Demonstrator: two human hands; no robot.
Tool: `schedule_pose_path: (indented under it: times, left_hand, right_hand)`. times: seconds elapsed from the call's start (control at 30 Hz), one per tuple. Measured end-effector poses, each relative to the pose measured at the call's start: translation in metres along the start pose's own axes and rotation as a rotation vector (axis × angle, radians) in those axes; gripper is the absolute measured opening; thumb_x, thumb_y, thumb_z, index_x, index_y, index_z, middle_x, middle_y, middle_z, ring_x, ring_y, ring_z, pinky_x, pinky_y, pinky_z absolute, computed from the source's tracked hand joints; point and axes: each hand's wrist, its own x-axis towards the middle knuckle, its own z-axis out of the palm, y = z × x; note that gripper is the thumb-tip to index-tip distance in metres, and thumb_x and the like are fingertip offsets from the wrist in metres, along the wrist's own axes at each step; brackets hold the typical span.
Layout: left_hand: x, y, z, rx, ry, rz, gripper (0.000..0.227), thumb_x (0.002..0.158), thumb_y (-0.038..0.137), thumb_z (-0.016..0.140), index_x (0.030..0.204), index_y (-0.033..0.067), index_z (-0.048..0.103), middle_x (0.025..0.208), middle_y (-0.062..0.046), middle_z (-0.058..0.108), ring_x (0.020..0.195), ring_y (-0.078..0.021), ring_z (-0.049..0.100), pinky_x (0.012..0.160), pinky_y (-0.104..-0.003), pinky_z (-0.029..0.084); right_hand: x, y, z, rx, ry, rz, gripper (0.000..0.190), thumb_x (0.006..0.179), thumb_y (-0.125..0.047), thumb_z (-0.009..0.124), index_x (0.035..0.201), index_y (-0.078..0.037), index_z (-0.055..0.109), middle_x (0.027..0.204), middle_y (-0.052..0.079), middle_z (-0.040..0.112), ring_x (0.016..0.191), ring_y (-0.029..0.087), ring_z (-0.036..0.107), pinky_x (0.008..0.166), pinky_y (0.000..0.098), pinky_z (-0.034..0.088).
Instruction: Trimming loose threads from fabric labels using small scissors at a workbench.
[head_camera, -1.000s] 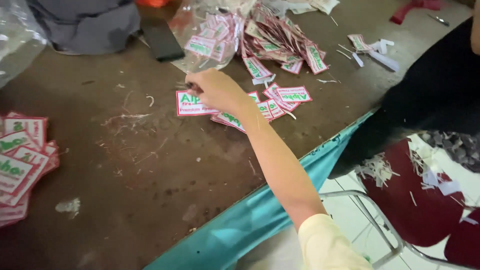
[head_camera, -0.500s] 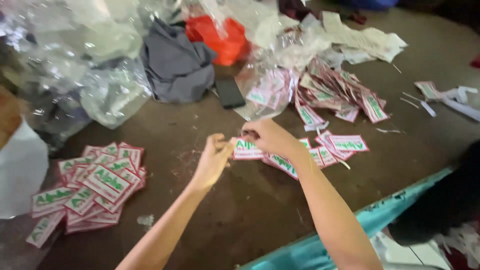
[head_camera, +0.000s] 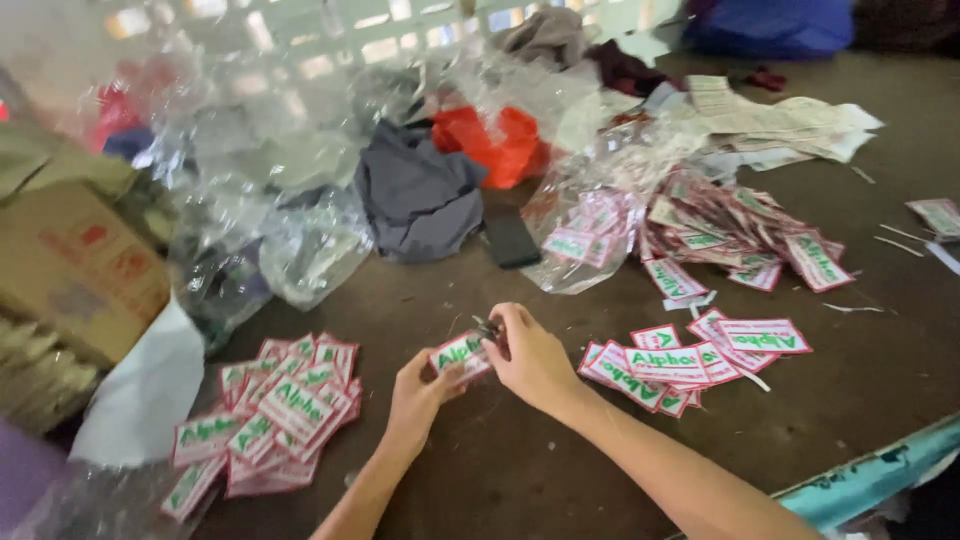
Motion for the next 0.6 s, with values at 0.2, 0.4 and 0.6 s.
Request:
schedule_pose_path:
  times: [0.2,0.4,0.6]
  left_hand:
    - [0.003,-0.014,-0.001,-0.236,0.104,0.048,0.025,0.089,0.002,0.078,0.112,-0.0063,0.070,0.091,-0.017,0.066,0.082,-0.0230,0.068,0.072,-0.041,0.068]
    - [0.011,-0.029,-0.005,-0.279,0.043,0.036,0.025,0.103,0.007,0.059,0.123,-0.0046,0.068,0.100,-0.017,0.068,0.087,-0.0228,0.067,0.075,-0.041,0.067]
    - [0.013,-0.029,-0.008,-0.285,0.010,0.065,0.030,0.106,0.009,0.052,0.129,-0.0037,0.066,0.098,-0.015,0.065,0.082,-0.0188,0.064,0.067,-0.034,0.067]
  right_hand:
    - [-0.003,-0.007,0.014,-0.077,-0.102,0.161,0.035,0.096,-0.040,0.061,0.125,-0.026,0.048,0.111,0.008,0.068,0.096,0.036,0.074,0.086,0.0513,0.060]
    - [-0.005,0.004,0.028,-0.207,-0.061,-0.040,0.034,0.100,-0.040,0.059,0.124,-0.017,0.052,0.111,0.011,0.065,0.091,0.036,0.074,0.078,0.0475,0.062]
    - [-0.003,0.022,0.040,-0.477,0.011,-0.211,0.033,0.101,-0.041,0.056,0.123,-0.017,0.055,0.106,0.007,0.064,0.080,0.032,0.076,0.071,0.0406,0.063]
